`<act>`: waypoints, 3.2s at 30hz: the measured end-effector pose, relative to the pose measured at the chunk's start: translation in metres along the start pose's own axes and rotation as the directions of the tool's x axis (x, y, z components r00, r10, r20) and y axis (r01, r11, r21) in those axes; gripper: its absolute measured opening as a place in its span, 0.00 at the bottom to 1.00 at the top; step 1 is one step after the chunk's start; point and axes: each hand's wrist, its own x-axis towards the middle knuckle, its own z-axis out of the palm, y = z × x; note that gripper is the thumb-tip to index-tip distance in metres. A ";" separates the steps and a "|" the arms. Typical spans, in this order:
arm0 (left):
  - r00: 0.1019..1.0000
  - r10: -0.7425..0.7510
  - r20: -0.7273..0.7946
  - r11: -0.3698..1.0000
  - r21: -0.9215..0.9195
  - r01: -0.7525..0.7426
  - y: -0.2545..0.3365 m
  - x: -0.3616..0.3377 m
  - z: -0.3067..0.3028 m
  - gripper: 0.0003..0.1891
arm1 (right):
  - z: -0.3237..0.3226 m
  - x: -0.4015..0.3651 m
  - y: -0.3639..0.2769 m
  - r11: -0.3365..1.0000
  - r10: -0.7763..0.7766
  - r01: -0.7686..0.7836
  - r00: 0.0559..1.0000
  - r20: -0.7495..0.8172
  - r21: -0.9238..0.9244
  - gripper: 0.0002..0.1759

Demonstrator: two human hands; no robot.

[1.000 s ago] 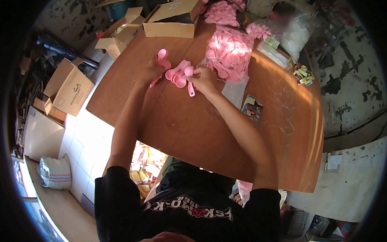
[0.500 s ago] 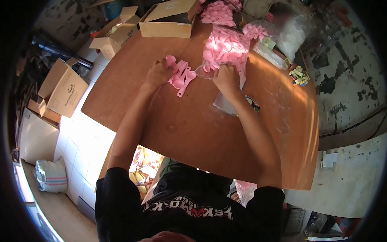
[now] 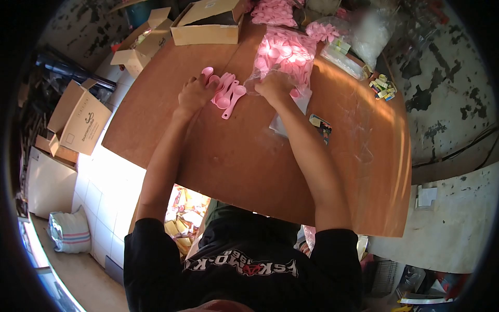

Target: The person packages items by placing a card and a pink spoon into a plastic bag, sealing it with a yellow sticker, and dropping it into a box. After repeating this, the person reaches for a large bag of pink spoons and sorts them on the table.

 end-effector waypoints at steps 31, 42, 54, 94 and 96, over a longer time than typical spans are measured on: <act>0.933 0.172 0.316 -0.217 -0.912 0.349 0.098 -0.177 -0.003 0.24 | -0.037 -0.118 0.042 0.264 -0.092 -0.299 0.939 0.332 0.917 0.27; 0.980 0.104 0.169 -0.566 -0.800 0.198 0.126 -0.194 0.016 0.17 | -0.040 -0.191 0.025 -0.063 -0.217 -0.145 0.968 0.129 0.987 0.17; 0.983 -0.097 0.155 -0.420 -0.902 0.101 0.112 -0.200 0.044 0.10 | -0.041 -0.211 -0.008 0.838 -0.424 0.488 0.864 -0.269 0.245 0.18; 0.949 0.188 -0.251 0.656 -0.687 -0.312 0.007 -0.028 -0.057 0.11 | -0.075 -0.117 -0.006 0.667 -0.311 0.646 0.694 -0.649 0.371 0.05; 0.914 0.261 -0.311 0.810 -0.444 -0.382 0.010 0.003 -0.048 0.13 | -0.053 -0.098 -0.023 0.708 -0.379 0.663 0.647 -0.661 0.244 0.06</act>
